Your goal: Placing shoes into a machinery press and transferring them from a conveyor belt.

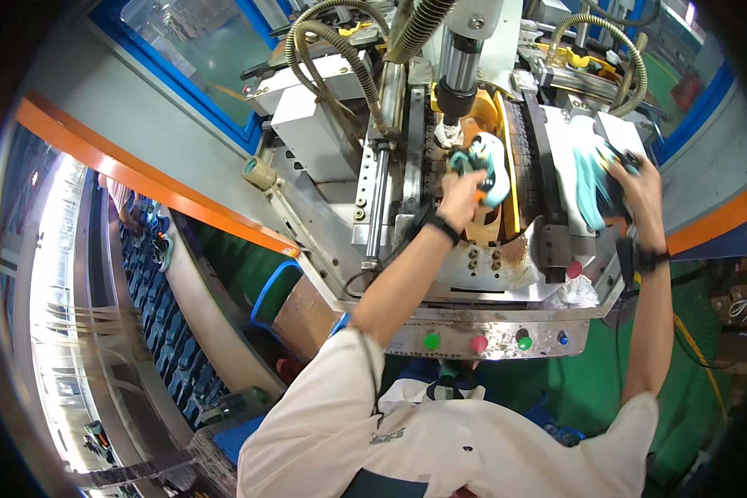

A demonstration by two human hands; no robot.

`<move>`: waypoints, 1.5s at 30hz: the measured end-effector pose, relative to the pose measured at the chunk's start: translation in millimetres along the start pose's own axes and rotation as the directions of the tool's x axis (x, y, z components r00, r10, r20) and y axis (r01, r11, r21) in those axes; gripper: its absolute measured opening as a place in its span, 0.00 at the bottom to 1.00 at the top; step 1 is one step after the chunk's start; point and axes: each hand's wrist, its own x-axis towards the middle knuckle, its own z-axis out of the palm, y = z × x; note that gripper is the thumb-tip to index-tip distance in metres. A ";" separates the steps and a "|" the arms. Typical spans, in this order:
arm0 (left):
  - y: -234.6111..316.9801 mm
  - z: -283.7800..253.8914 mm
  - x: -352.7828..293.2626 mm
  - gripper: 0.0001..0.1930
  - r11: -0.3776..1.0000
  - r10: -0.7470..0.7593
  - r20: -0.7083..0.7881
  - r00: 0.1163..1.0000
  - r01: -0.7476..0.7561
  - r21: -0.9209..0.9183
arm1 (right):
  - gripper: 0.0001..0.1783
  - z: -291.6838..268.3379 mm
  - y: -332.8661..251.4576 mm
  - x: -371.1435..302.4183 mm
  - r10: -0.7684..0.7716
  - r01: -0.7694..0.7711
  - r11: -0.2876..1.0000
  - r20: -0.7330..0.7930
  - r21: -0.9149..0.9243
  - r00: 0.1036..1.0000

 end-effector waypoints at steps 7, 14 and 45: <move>8.7 -125.5 -232.4 0.23 0.997 0.067 0.099 0.993 -0.064 -0.033 | 0.36 218.2 -65.6 73.1 0.138 0.071 0.913 0.469 -0.402 0.872; -10.7 -201.6 -398.3 0.25 0.949 0.297 -0.400 0.867 -0.314 0.022 | 0.18 363.1 -21.5 21.3 -0.222 0.246 0.797 0.111 -0.552 0.969; -109.6 -187.2 -439.4 0.09 0.761 0.187 -0.689 0.701 -0.547 -0.349 | 0.16 133.1 -158.5 -117.6 -0.411 0.459 0.871 -0.253 0.173 0.876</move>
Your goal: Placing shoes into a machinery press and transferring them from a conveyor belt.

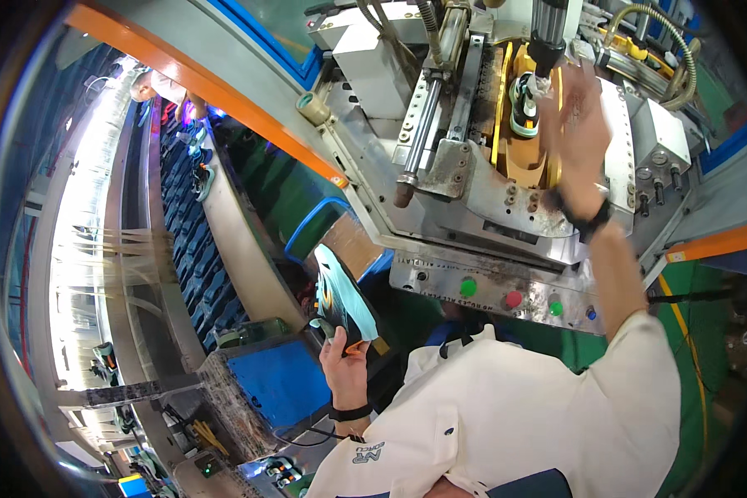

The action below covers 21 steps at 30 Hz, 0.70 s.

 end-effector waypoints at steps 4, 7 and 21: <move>-7.3 2.8 3.6 0.10 1.000 -0.012 0.007 1.000 0.012 -0.013 | 0.32 26.9 -2.5 191.0 -0.002 0.032 0.463 -0.035 0.886 0.999; -13.2 3.0 6.2 0.10 0.999 -0.022 0.008 1.000 0.022 -0.027 | 0.36 53.3 10.4 213.5 -0.293 0.315 0.673 -0.150 0.669 0.944; -31.4 -26.0 -59.3 0.15 0.985 0.151 -0.184 0.971 -0.163 -0.049 | 0.31 118.2 37.8 -9.5 -0.409 0.248 0.869 0.340 0.428 0.847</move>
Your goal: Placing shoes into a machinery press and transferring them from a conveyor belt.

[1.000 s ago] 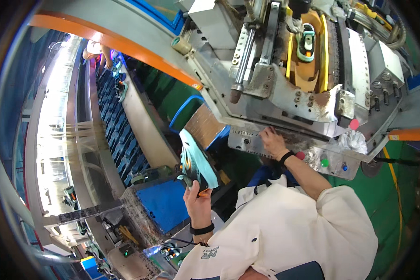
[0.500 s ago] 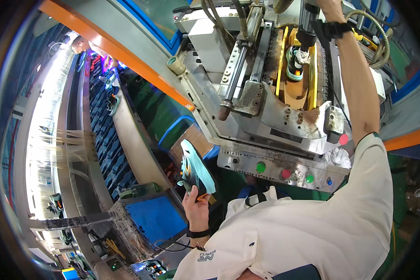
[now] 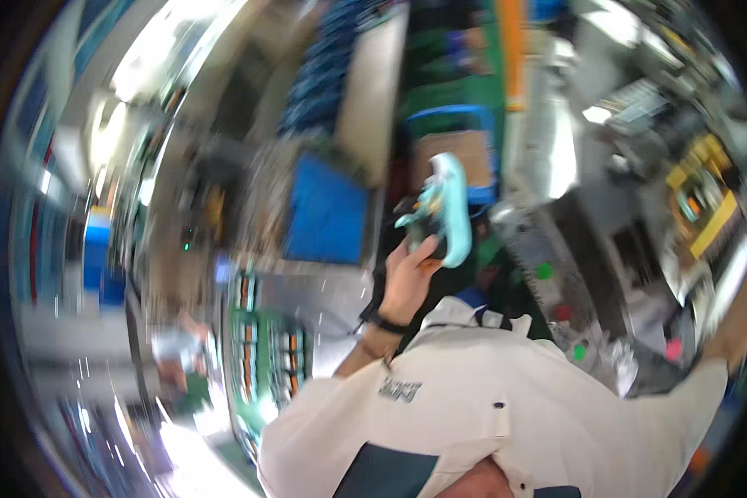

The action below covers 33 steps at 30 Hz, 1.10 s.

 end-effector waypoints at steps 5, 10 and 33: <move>-7.8 -66.9 -54.9 0.15 0.986 0.087 -0.260 0.962 -0.120 -0.115 | 0.30 86.2 -19.5 -145.3 -0.048 0.082 0.995 0.461 -0.054 0.886; -23.1 -167.6 -104.8 0.15 0.928 0.091 -0.595 0.798 -0.285 -0.241 | 0.28 144.0 -22.4 -188.9 -0.083 0.200 0.970 0.588 -0.136 0.805; 108.2 -779.0 -114.5 0.18 0.882 0.057 -0.996 -0.068 -0.464 0.083 | 0.33 372.5 -1060.0 -135.8 -0.958 0.779 -0.282 -0.204 0.561 -0.201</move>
